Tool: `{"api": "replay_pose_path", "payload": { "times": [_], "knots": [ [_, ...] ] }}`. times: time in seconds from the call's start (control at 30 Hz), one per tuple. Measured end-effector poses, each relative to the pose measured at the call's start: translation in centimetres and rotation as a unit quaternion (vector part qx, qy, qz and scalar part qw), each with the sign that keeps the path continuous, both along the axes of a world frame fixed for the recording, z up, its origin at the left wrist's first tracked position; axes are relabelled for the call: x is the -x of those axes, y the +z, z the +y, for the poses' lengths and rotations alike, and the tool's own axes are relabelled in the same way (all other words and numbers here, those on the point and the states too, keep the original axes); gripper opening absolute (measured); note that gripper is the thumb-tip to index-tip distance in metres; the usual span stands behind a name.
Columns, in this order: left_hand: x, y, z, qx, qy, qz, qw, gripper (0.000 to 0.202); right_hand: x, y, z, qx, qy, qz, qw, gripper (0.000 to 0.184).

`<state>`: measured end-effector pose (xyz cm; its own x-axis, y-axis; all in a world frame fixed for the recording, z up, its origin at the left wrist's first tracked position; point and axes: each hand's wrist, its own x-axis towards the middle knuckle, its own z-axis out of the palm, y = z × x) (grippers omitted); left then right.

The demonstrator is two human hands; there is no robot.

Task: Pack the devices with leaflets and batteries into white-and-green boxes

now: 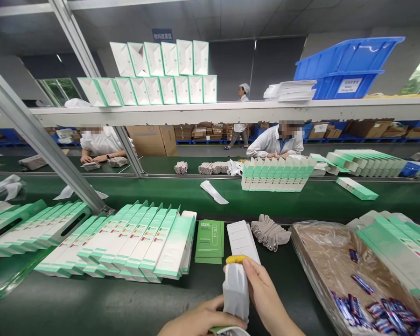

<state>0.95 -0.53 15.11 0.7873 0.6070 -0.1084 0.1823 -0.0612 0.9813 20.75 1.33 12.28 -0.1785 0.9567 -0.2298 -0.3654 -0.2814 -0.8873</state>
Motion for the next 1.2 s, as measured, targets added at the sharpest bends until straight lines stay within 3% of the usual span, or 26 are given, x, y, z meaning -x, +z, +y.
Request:
{"api": "replay_pose_path", "payload": {
  "times": [0.17,0.27,0.37,0.43,0.5,0.57,0.67,0.83,0.9,0.93,1.0,1.03,1.1,1.2],
  "knots": [
    [0.0,-0.9,0.1,0.030,0.023,-0.008,0.999,0.037,-0.4,-1.3,-0.8,-0.107,0.032,-0.142,0.984,0.059],
    [-0.1,-2.7,-0.2,0.106,0.092,-0.076,0.987,0.041,-2.5,-0.7,0.4,-0.091,-0.034,-0.157,0.983,0.059],
    [-0.3,-4.8,0.0,0.240,0.250,-0.203,0.916,0.055,-5.8,0.4,2.1,-0.074,-0.159,-0.161,0.971,0.060],
    [-0.6,-5.7,0.4,0.288,0.336,-0.260,0.858,0.060,-6.9,1.1,2.5,-0.054,-0.187,-0.171,0.966,0.064],
    [-1.2,-6.2,0.8,0.300,0.368,-0.279,0.835,0.058,-5.9,1.5,2.1,-0.036,-0.133,-0.163,0.977,0.071],
    [-1.9,-6.4,1.1,0.309,0.375,-0.278,0.829,0.054,-3.3,1.2,1.2,-0.034,-0.032,-0.152,0.987,0.076],
    [-2.8,-6.3,1.2,0.335,0.388,-0.259,0.819,0.049,0.7,-0.1,0.2,-0.076,0.066,-0.242,0.965,0.064],
    [-2.8,-6.5,1.1,0.362,0.419,-0.264,0.790,0.040,2.2,-3.0,0.0,-0.240,0.015,-0.442,0.864,0.040],
    [-2.7,-6.8,1.0,0.382,0.418,-0.282,0.775,0.038,2.0,-3.9,0.1,-0.253,-0.020,-0.453,0.855,0.040],
    [-2.7,-7.0,0.9,0.388,0.413,-0.290,0.771,0.040,1.9,-4.3,0.2,-0.236,-0.034,-0.440,0.866,0.048],
    [-2.8,-7.1,0.8,0.373,0.388,-0.300,0.788,0.046,1.9,-5.1,0.2,-0.177,-0.038,-0.372,0.910,0.067],
    [-2.8,-6.9,0.8,0.342,0.368,-0.301,0.810,0.053,2.0,-5.4,0.2,-0.146,-0.025,-0.327,0.933,0.072],
    [-2.7,-6.4,0.8,0.245,0.320,-0.281,0.871,0.068,2.2,-5.9,-0.1,-0.109,0.022,-0.246,0.963,0.069],
    [-2.4,-5.4,0.7,0.112,0.268,-0.164,0.943,0.081,2.7,-6.3,-1.1,-0.088,0.039,-0.191,0.977,0.056]
  ]
}}
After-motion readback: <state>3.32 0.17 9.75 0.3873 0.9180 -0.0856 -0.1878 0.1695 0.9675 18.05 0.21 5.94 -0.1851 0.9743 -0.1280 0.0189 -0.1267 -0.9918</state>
